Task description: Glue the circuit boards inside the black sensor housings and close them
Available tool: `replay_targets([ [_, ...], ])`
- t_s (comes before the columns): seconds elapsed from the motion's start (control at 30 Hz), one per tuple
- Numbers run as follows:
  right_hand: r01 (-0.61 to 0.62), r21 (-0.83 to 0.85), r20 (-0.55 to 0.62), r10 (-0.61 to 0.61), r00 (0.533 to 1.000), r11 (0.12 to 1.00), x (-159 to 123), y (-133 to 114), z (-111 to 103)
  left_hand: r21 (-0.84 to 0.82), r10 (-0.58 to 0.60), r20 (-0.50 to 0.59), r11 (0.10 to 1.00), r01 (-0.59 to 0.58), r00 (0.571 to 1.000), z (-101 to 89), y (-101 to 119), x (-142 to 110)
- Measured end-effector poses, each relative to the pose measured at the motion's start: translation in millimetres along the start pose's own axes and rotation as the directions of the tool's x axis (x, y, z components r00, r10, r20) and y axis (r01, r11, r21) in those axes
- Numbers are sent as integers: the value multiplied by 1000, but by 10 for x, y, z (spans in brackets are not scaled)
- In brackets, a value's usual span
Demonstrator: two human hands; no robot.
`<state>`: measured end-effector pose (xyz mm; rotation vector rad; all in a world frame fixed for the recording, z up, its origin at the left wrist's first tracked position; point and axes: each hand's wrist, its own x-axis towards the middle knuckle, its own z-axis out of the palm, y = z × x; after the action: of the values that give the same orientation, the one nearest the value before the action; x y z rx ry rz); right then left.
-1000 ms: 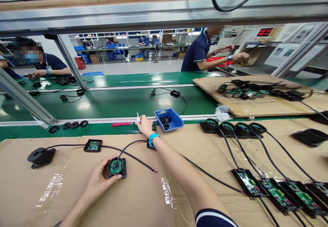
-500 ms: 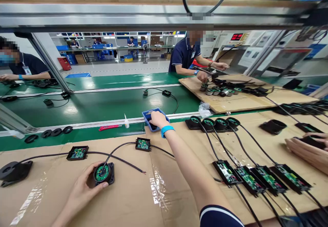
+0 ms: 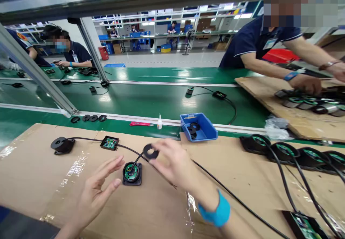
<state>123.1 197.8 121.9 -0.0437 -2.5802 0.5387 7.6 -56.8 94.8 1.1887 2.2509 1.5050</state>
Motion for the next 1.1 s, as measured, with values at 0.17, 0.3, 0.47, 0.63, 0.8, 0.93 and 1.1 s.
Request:
replay_targets([
  [0.17, 298, 191, 3, -304, 953, 935, -137, -622, 373, -308, -150, 165, 931, 195, 975, 113, 93, -19],
  [0.3, 202, 147, 132, -222, 966, 968, 8, -438, 514, -413, -327, 103, 845, 339, 940, 81, -39, 116],
  [0.47, 123, -31, 232, -113, 966, 992, 7, -220, 608, -400, -375, 21, 846, 351, 927, 89, -346, 278],
  [0.63, 111, -136, 42, -106, 993, 985, -252, -280, 667, -361, -387, 76, 848, 387, 919, 170, -400, 194],
  [0.8, 76, -111, -49, -82, 995, 991, -450, -343, 669, -342, -389, 97, 852, 398, 916, 120, -349, 25],
  [0.93, 59, -105, -97, -69, 993, 993, -514, -378, 670, -224, -330, 45, 916, 332, 943, 11, -317, -39],
  [1.1, 52, -125, -114, -66, 991, 991, -536, -395, 680, 97, 13, 43, 995, -18, 999, -48, -246, -19],
])
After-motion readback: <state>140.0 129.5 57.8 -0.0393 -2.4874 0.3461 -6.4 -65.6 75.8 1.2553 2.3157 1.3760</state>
